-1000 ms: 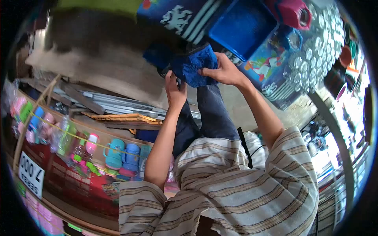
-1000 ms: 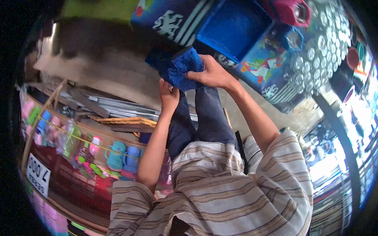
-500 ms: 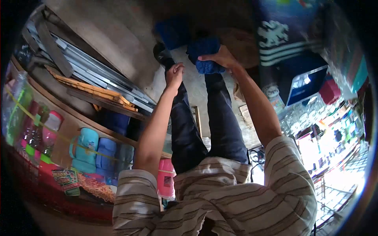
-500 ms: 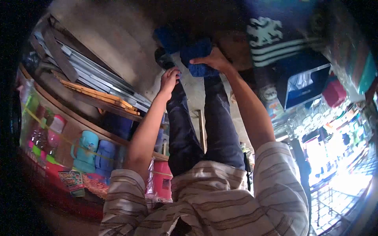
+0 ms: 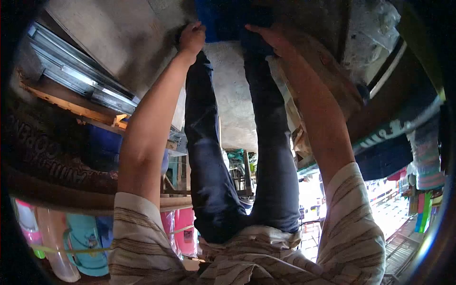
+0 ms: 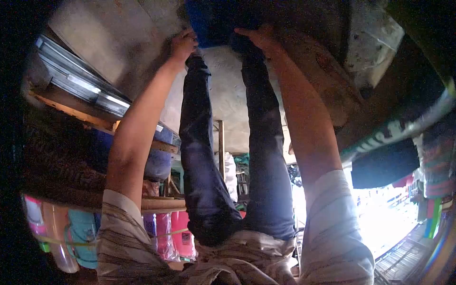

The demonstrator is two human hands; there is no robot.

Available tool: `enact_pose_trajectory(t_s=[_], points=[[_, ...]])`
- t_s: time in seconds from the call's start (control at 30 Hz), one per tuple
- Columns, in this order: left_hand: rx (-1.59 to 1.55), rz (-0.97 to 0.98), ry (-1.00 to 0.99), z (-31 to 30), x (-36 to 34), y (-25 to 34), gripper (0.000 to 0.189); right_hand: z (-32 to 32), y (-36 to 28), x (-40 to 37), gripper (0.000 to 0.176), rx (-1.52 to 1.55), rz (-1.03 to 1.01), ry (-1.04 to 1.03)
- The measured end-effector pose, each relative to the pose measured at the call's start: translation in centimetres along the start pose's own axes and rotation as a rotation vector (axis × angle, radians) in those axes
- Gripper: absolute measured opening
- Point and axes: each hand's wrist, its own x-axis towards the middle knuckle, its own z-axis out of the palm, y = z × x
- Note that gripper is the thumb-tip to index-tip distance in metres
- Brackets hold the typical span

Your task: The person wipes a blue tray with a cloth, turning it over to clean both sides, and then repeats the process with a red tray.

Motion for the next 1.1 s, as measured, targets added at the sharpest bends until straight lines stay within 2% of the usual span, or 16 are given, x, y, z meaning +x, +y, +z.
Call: enact_pose_trajectory(t_s=[0.1,0.2,0.3,0.33,0.4,0.47,0.5,0.57,0.7,0.77,0.87,0.93,1.0,1.03,1.07,1.1], points=[[0.123,0.022,0.016,0.1,2.9,0.0,0.042,1.2,-1.5,1.5,0.110,-0.059,-0.071,0.156],[0.287,-0.022,0.014,0.6,1.6,2.6,0.040,1.5,-1.4,2.6,0.103,-0.112,-0.038,0.205],[0.188,-0.005,0.096,1.4,-0.7,4.3,0.037,1.9,-2.9,1.6,0.095,-0.076,-0.205,0.233],[0.183,-0.002,0.097,1.6,0.1,3.2,0.037,1.9,-2.9,1.5,0.097,-0.077,-0.191,0.251],[0.313,0.146,0.202,1.8,1.3,1.2,0.035,2.3,-2.2,2.4,0.099,-0.087,-0.187,0.267],[0.246,0.099,0.182,1.6,1.0,1.8,0.036,3.4,0.6,4.4,0.104,0.062,-0.117,0.335],[0.188,0.052,0.155,1.5,0.9,1.9,0.037,3.6,0.6,4.4,0.104,0.059,-0.120,0.333],[0.246,0.036,0.155,1.6,0.9,2.5,0.038,4.1,0.6,4.4,0.108,0.009,0.009,0.348],[0.259,0.071,0.165,1.8,0.9,2.2,0.040,4.7,-3.6,0.6,0.104,0.199,0.042,0.317],[0.307,0.098,0.198,2.0,0.2,2.3,0.037,4.9,-3.5,0.6,0.102,0.359,-0.070,0.216],[0.324,0.180,0.246,1.5,-1.7,2.3,0.035,4.7,-4.7,-1.0,0.096,0.325,-0.007,0.212],[0.069,0.011,0.177,0.8,-4.8,4.2,0.039,4.6,-4.5,-2.6,0.093,0.245,-0.027,0.239],[0.136,-0.041,0.151,-0.6,-7.9,5.6,0.035,4.2,-4.4,-4.9,0.090,0.161,-0.056,0.279],[0.203,-0.103,0.129,-1.3,-9.0,6.1,0.032,3.8,-4.7,-6.4,0.079,0.242,-0.095,0.262],[0.227,-0.024,0.155,-1.8,-10.0,5.7,0.032,3.4,-5.4,-8.0,0.069,0.322,-0.135,0.242],[0.250,0.054,0.182,-2.3,-11.3,4.9,0.033,2.7,-6.2,-9.6,0.069,0.324,-0.158,0.250]])
